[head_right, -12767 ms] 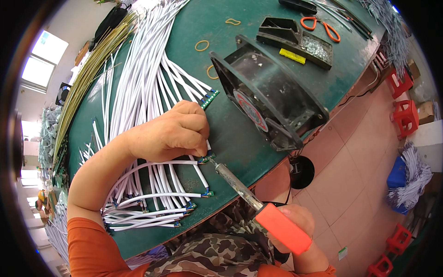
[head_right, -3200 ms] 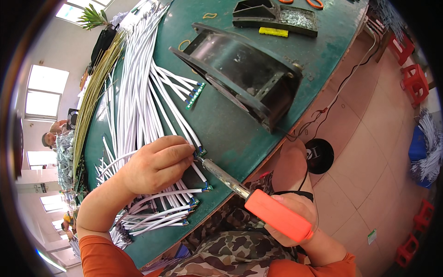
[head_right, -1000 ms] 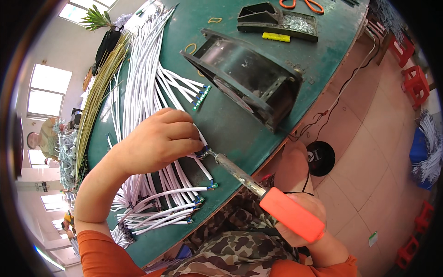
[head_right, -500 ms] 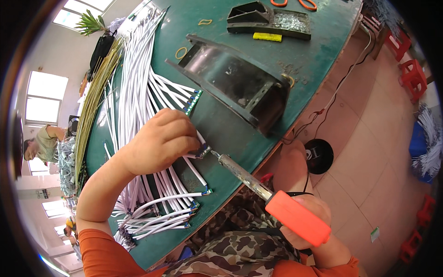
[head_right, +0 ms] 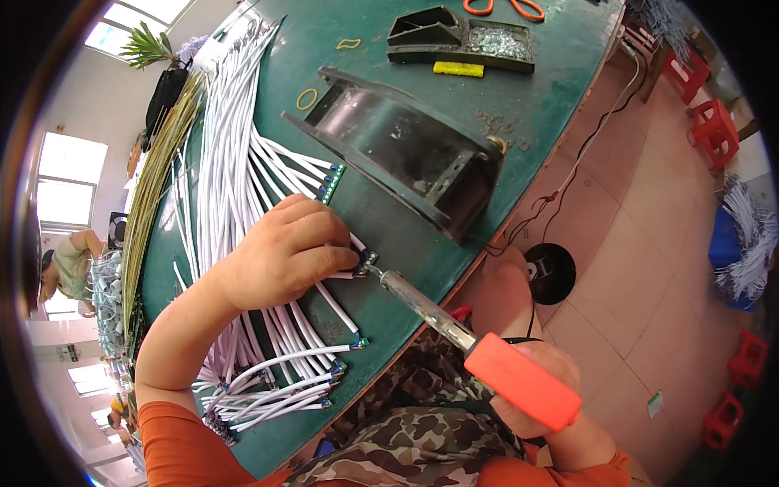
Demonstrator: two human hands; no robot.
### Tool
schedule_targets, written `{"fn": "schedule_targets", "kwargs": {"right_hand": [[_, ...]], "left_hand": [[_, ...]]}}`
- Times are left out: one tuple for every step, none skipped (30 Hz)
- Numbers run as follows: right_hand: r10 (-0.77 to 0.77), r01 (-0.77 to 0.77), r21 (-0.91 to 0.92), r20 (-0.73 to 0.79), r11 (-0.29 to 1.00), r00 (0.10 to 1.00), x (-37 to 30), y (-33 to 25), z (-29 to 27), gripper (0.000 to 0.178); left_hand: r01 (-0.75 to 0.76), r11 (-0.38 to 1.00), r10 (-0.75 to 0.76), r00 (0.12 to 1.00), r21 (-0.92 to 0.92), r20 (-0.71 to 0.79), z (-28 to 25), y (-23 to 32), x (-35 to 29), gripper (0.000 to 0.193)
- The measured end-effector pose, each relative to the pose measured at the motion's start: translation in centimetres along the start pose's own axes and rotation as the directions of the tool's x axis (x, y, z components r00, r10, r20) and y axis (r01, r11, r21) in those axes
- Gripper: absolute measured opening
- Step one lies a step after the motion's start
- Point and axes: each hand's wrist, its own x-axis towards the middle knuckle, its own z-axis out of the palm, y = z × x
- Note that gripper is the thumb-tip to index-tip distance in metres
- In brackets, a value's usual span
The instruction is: The person solders wires to small circuit boards using a soldering iron and gathers the bundle of wires together by hand.
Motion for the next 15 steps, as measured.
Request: {"fn": "schedule_targets", "kwargs": {"right_hand": [[0.015, -0.015, 0.002, -0.001, 1.000, 1.000, 0.0, 0.0, 0.0, 0.040], [0.016, -0.016, 0.000, 0.000, 1.000, 1.000, -0.1, 0.0, 0.1, 0.040], [0.033, -0.033, -0.027, 0.011, 0.999, 0.999, -0.3, 0.1, 0.1, 0.037], [0.051, -0.050, -0.056, 0.020, 0.997, 0.998, -0.4, 0.0, 0.1, 0.034], [0.052, -0.051, -0.059, 0.019, 0.997, 0.998, -0.1, -0.2, -0.1, 0.034], [0.089, -0.088, -0.021, 0.059, 0.996, 0.994, 0.5, -0.6, -0.3, 0.033], [0.125, -0.127, 0.017, 0.103, 0.992, 0.987, 0.9, -0.8, -0.4, 0.032], [0.125, -0.128, 0.016, 0.105, 0.992, 0.987, 1.0, -0.9, -0.2, 0.032], [0.133, -0.135, 0.020, 0.070, 0.991, 0.989, 1.1, -1.0, 0.0, 0.031], [0.141, -0.142, 0.024, 0.036, 0.990, 0.989, 1.1, -1.2, 0.1, 0.031], [0.141, -0.142, 0.023, 0.036, 0.990, 0.989, 0.8, -1.0, 0.3, 0.031], [0.146, -0.145, 0.028, -0.011, 0.989, 0.989, 0.2, -0.7, 0.6, 0.030], [0.150, -0.148, 0.034, -0.058, 0.988, 0.987, -0.1, -0.5, 0.8, 0.029], [0.150, -0.148, 0.034, -0.058, 0.988, 0.987, 0.0, -0.5, 0.7, 0.029], [0.152, -0.151, 0.033, -0.032, 0.988, 0.988, 0.3, -0.7, 0.6, 0.030]], "left_hand": [[-0.005, 1.000, 0.005, 1.000, -0.022, -0.006, -0.1, -0.1, 0.0, 0.020], [-0.005, 1.000, 0.005, 1.000, -0.023, -0.008, -0.1, -0.2, -0.1, 0.020], [-0.003, 0.999, 0.003, 1.000, -0.032, -0.006, -0.2, -0.2, -0.2, 0.020], [-0.003, 0.999, 0.003, 1.000, -0.041, -0.004, -0.2, -0.2, -0.2, 0.021], [-0.006, 0.999, 0.006, 1.000, -0.041, -0.006, -0.2, -0.2, -0.2, 0.021], [-0.010, 0.999, 0.010, 1.000, -0.041, -0.007, -0.1, -0.1, -0.2, 0.021], [-0.011, 0.999, 0.010, 1.000, -0.042, -0.008, 0.0, -0.1, -0.3, 0.022], [-0.010, 0.999, 0.010, 1.000, -0.043, -0.010, 0.1, -0.3, -0.3, 0.022], [-0.014, 0.998, 0.012, 1.000, -0.066, -0.026, 0.3, -0.5, -0.3, 0.022], [-0.019, 0.996, 0.016, 0.999, -0.088, -0.044, 0.4, -0.6, -0.4, 0.023], [-0.020, 0.996, 0.016, 0.999, -0.088, -0.045, 0.4, -0.6, -0.4, 0.023], [-0.016, 0.996, 0.013, 0.999, -0.090, -0.040, 0.4, -0.6, -0.4, 0.024], [-0.011, 0.996, 0.008, 0.999, -0.091, -0.034, 0.4, -0.6, -0.4, 0.025], [-0.012, 0.996, 0.008, 0.999, -0.091, -0.034, 0.4, -0.6, -0.3, 0.025], [-0.016, 0.996, 0.013, 0.999, -0.089, -0.032, 0.3, -0.6, -0.3, 0.026]]}}
